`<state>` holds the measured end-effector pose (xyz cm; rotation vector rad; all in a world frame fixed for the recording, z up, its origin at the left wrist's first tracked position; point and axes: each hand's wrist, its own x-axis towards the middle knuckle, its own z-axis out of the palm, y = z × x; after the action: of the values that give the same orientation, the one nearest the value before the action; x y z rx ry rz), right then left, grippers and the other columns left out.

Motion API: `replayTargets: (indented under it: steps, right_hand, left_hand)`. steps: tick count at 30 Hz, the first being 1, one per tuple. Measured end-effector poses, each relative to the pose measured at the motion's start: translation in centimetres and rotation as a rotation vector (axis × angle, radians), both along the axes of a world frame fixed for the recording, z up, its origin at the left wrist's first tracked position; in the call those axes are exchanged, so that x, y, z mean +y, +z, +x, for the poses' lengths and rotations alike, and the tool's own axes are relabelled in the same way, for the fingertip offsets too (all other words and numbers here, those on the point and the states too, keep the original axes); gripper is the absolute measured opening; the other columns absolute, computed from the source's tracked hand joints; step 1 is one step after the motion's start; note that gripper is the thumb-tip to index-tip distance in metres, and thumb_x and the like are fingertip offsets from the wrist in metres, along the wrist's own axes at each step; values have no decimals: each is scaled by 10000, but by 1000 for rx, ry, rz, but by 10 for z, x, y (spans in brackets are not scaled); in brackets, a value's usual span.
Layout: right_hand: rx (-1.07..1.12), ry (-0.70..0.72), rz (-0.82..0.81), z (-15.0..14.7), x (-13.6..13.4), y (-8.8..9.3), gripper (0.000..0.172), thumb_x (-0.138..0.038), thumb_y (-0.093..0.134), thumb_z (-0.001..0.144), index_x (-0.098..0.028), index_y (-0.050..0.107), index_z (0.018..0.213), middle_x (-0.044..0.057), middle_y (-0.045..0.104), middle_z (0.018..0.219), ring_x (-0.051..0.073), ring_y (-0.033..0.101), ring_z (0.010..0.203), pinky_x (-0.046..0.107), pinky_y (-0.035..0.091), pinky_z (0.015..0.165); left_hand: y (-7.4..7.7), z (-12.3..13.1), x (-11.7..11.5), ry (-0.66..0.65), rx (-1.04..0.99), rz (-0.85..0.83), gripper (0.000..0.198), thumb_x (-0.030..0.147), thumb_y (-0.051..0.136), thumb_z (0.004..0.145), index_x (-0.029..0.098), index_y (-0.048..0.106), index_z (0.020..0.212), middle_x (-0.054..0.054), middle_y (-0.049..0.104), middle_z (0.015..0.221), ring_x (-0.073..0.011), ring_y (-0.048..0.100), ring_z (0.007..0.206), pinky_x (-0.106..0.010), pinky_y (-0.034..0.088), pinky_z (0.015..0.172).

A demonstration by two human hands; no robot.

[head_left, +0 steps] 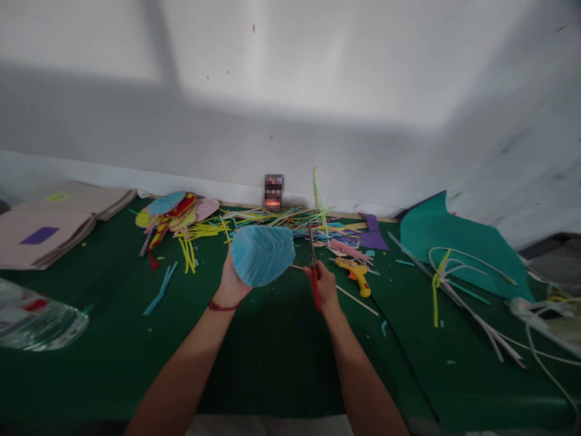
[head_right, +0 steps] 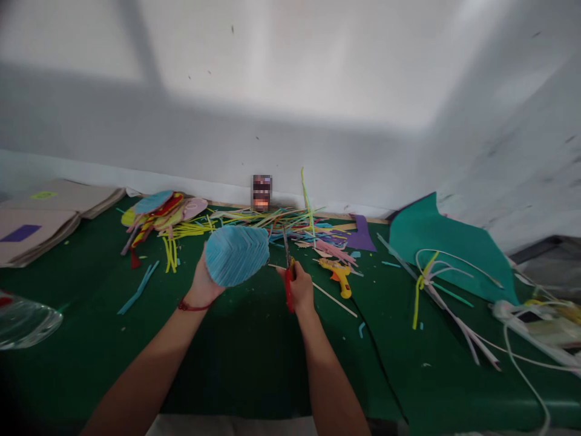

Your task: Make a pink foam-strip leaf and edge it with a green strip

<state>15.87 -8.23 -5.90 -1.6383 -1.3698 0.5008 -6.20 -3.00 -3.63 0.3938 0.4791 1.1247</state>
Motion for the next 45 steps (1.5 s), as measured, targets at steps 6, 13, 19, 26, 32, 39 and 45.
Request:
replayTargets:
  steps: [6,13,19,26,32,39,45]
  right_hand:
    - [-8,-31,-1,3,3,0,536,-765,446,734,-230,455,698,-26,487,542,164,474,536,261,320,526]
    - [-12,14,6,3,3,-2,522,-745,462,750,-226,455,699,-42,470,544,143,452,523,254,316,515]
    - [49,31,-1,5,5,-5,497,-724,524,736,-231,463,705,-46,464,537,146,446,518,260,318,514]
    - [345,260,-25,1,10,-14,571,-763,467,749,-204,546,835,-37,438,630,117,415,510,255,349,476]
    - [481,352,-27,-5,7,-8,689,-836,424,715,-196,582,914,-15,448,696,111,411,540,265,369,492]
    - [582,337,-56,-8,4,-6,673,-856,438,696,-212,580,832,-33,425,599,104,388,473,256,319,441]
    - [570,245,-113,-12,-4,6,602,-813,518,686,-211,499,684,-54,400,514,91,373,431,238,310,403]
  left_hand:
    - [11,-5,1,71,251,116,577,469,834,579,156,693,1043,-105,722,1078,-319,573,1189,-433,406,1065]
    - [13,-2,0,250,476,127,645,352,907,436,98,707,995,-145,722,1056,-307,655,1026,-432,480,956]
    - [10,-4,3,303,523,128,596,385,903,413,102,734,909,-138,736,989,-286,674,937,-428,492,908]
    - [3,-8,7,402,653,260,521,428,872,481,100,742,863,-105,743,914,-250,666,848,-388,495,861]
    - [5,-12,6,461,859,419,424,450,828,510,116,739,756,-79,739,783,-259,662,798,-373,514,800]
    - [9,-12,5,480,931,515,387,448,791,511,140,737,738,-78,748,803,-266,672,796,-392,534,798]
    - [9,-13,4,506,962,538,322,425,789,534,151,734,695,-67,736,749,-253,661,722,-366,538,732]
